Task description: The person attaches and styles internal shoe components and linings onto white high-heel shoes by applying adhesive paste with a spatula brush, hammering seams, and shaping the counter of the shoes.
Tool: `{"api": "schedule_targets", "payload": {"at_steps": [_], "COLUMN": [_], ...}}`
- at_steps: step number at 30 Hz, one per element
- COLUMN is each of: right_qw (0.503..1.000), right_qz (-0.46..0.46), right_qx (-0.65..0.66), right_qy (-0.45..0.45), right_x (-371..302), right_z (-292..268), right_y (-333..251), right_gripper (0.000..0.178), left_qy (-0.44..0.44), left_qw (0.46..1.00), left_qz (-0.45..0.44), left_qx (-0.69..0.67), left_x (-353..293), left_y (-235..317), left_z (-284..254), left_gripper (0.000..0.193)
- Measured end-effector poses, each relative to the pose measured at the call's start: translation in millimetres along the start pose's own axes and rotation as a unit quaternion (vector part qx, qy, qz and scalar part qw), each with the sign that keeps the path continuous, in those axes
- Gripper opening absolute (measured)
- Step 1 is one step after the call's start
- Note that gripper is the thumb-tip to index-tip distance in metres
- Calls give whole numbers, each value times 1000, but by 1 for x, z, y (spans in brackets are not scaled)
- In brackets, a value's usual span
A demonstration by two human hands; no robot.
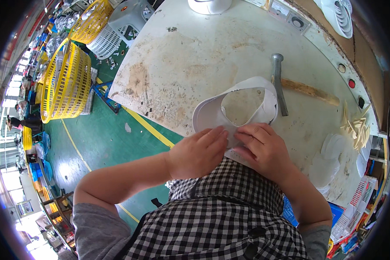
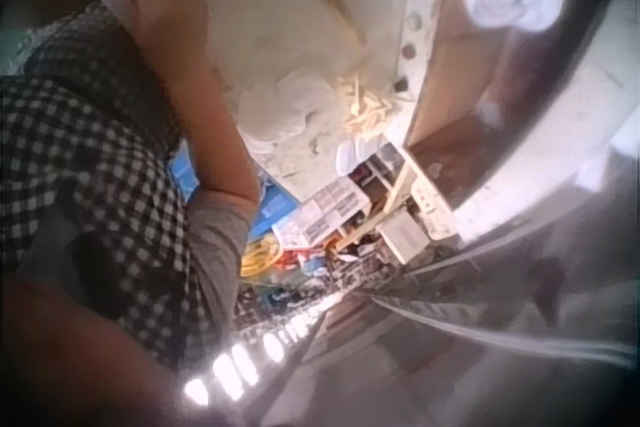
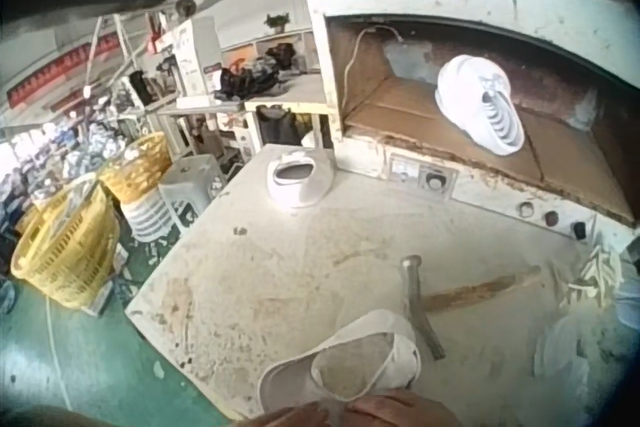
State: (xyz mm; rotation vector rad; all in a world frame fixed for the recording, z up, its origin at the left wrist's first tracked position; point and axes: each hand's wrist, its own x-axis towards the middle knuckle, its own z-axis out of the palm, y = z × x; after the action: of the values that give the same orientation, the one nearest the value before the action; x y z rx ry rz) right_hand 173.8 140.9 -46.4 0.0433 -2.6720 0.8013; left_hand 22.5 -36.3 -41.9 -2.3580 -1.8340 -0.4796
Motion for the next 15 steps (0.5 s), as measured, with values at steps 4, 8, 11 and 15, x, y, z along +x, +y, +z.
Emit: {"api": "schedule_targets", "payload": {"at_steps": [4, 8, 11, 15], "right_qw": [1000, 999, 996, 995], "right_qz": [13, 23, 71, 63], "right_qx": [5, 16, 28, -1], "right_qy": [8, 44, 49, 77], "right_x": [-2, -5, -8, -6], "right_z": [1, 5, 5, 12], "right_y": [-5, -7, -6, -7], "right_gripper": [30, 29, 25, 20], "left_qy": [11, -4, 30, 68], "left_qw": [999, 995, 985, 982], "left_qz": [-16, -91, -124, -128], "left_qx": [32, -39, -114, -121], "left_x": [7, 15, 27, 23], "left_y": [7, 8, 1, -11], "left_z": [4, 6, 10, 4], "left_gripper": [32, 30, 33, 43]}}
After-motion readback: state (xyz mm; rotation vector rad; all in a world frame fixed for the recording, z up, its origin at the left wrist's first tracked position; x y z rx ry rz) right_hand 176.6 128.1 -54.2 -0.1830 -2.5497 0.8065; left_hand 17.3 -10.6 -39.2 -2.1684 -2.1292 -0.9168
